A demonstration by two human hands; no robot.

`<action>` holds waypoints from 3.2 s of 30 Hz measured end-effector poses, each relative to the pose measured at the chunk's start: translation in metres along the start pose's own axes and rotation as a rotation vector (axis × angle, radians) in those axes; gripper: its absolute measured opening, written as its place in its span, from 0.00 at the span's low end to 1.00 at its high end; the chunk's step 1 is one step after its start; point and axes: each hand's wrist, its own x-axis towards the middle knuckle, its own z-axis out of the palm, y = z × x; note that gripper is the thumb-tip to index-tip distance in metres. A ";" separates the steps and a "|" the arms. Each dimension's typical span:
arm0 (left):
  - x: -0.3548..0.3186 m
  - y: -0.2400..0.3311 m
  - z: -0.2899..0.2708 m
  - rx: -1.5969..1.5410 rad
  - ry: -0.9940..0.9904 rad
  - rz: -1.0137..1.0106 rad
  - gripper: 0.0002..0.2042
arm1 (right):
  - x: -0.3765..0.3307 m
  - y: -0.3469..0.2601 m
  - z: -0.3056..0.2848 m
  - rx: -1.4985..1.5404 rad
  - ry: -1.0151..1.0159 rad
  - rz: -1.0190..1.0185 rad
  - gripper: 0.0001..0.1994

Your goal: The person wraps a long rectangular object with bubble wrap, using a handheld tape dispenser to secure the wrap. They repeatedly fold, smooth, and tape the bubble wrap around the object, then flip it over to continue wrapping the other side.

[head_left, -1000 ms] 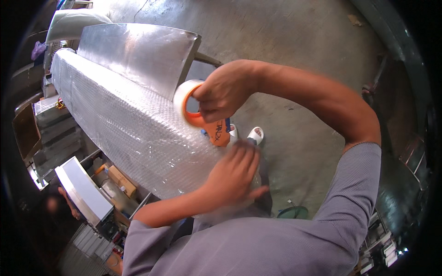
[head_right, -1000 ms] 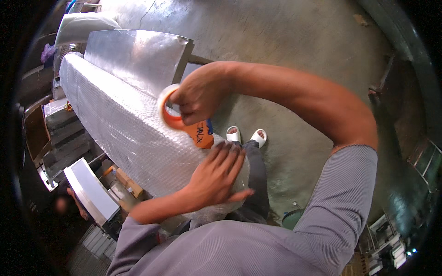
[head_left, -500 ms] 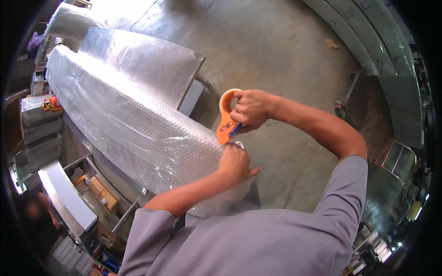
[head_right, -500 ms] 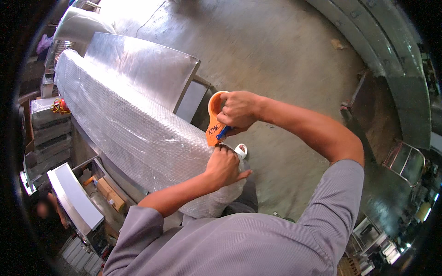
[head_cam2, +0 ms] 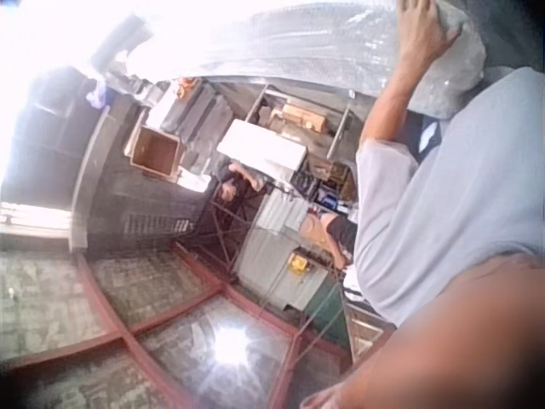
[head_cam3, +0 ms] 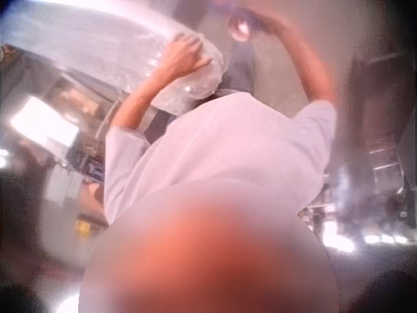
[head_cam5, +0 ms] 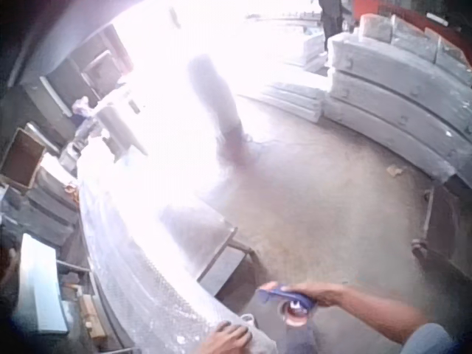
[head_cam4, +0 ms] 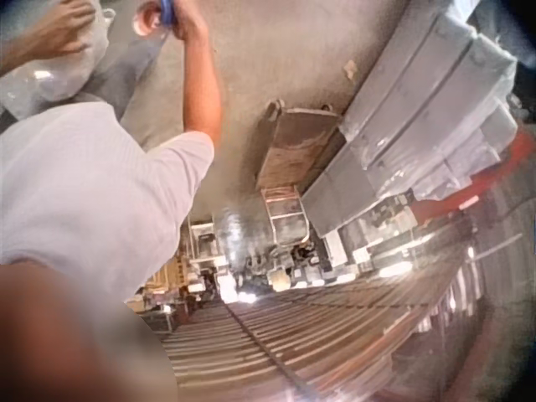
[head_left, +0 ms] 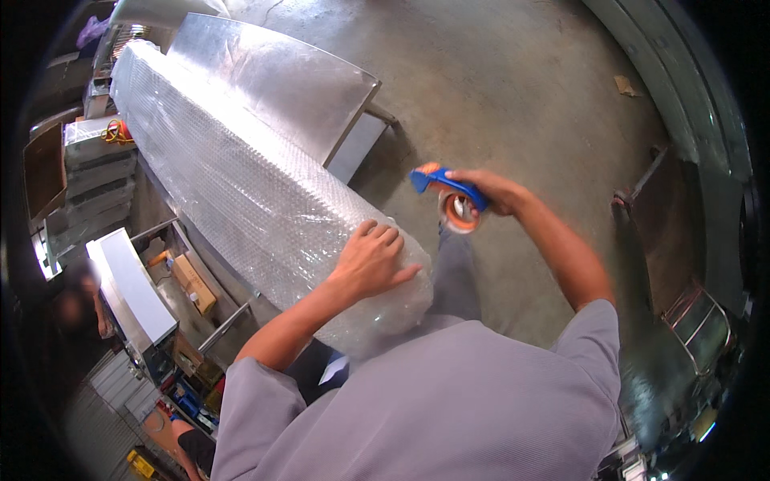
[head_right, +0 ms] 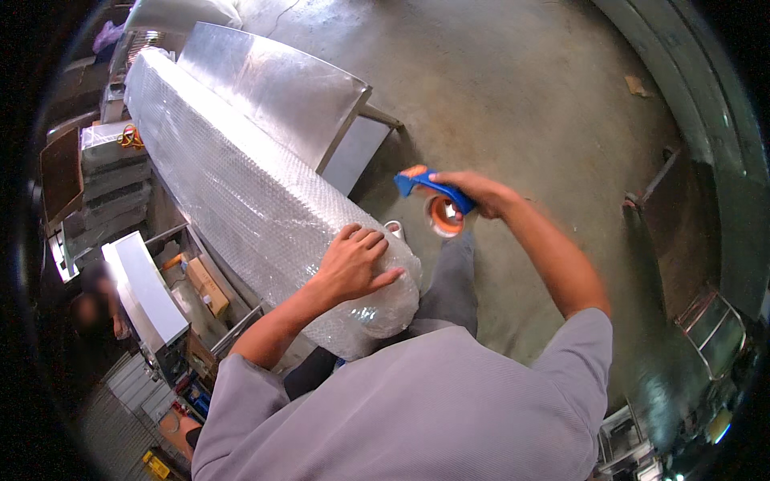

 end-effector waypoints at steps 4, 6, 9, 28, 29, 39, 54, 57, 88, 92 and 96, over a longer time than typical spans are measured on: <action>-0.015 -0.011 0.030 -0.033 0.271 0.046 0.25 | 0.041 0.007 0.011 0.315 -0.210 0.228 0.23; -0.021 -0.012 0.043 -0.036 0.386 0.013 0.26 | 0.065 -0.001 0.025 0.305 -0.282 0.282 0.23; -0.020 -0.014 0.054 -0.099 0.534 -0.073 0.33 | 0.093 -0.011 0.043 0.057 -0.506 0.350 0.22; -0.002 -0.018 0.081 -0.126 0.675 -0.071 0.25 | 0.041 0.045 -0.010 -0.049 -0.214 0.590 0.32; -0.001 -0.017 0.084 -0.145 0.646 -0.073 0.24 | 0.039 0.046 -0.012 -0.106 -0.182 0.557 0.32; 0.026 0.003 0.065 -0.021 0.062 -0.081 0.12 | 0.050 -0.016 -0.013 -0.919 0.146 0.064 0.33; 0.021 0.023 0.051 -0.027 -0.006 -0.195 0.18 | 0.084 -0.065 0.002 -1.545 0.108 0.230 0.34; 0.010 0.033 0.050 0.029 0.091 -0.134 0.16 | 0.082 -0.050 -0.013 -1.562 0.110 0.294 0.35; -0.232 -0.045 0.202 -0.790 1.251 -0.914 0.44 | -0.035 -0.011 0.155 -0.638 0.932 -0.895 0.28; -0.312 -0.032 0.255 -0.947 1.058 -0.803 0.41 | -0.012 0.009 0.276 -0.790 1.060 -0.971 0.33; -0.446 -0.046 0.339 -1.073 0.554 -1.000 0.32 | 0.035 0.023 0.390 -0.915 1.061 -1.047 0.33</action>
